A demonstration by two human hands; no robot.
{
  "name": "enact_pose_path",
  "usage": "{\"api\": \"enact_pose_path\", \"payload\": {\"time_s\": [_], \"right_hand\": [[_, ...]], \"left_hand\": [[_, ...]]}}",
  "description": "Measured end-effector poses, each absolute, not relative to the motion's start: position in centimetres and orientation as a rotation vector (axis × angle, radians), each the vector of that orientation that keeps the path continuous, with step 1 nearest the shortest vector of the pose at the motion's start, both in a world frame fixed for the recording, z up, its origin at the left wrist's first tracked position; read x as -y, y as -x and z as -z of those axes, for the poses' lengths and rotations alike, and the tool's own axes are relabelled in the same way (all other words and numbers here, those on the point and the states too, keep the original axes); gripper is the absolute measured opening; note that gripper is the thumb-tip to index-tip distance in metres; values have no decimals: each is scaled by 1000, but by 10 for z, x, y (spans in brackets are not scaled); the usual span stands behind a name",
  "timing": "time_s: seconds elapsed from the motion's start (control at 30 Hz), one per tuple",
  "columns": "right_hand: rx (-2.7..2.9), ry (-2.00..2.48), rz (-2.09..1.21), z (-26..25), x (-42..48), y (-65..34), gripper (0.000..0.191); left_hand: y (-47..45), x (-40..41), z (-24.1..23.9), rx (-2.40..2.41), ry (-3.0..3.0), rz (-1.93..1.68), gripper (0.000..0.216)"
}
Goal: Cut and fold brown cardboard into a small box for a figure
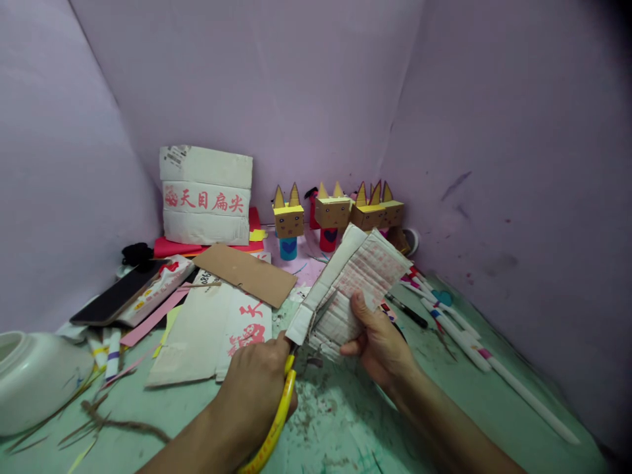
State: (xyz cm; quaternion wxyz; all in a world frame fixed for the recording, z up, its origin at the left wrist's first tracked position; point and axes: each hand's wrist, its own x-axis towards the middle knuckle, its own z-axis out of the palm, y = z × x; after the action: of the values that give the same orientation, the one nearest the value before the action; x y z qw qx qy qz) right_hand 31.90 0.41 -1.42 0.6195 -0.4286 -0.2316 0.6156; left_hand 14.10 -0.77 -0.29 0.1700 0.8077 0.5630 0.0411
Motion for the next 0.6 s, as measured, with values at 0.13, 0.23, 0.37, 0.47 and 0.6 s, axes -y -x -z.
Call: {"api": "enact_pose_path", "payload": {"time_s": [0.13,0.23,0.37,0.47,0.6], "right_hand": [[527,1005,-1369,14,-4,-319,50],[520,1010,-1376,13,-5,-319,51],[519,1000,-1367,12,-5,-318,49],[525,992,-1362,12,-4,-316,47],[535,1015,-1375,14,-3,-313,43]], "left_hand": [[-142,6,12,-1554,-2261,-219,24],[-141,6,17,-1504,-2208,-313,20],[-139,8,8,-1556,-2239,-242,11],[-141,11,-7,-1569,-2266,-139,13],[-150,13,-18,-1630,-2297,-13,19]]}}
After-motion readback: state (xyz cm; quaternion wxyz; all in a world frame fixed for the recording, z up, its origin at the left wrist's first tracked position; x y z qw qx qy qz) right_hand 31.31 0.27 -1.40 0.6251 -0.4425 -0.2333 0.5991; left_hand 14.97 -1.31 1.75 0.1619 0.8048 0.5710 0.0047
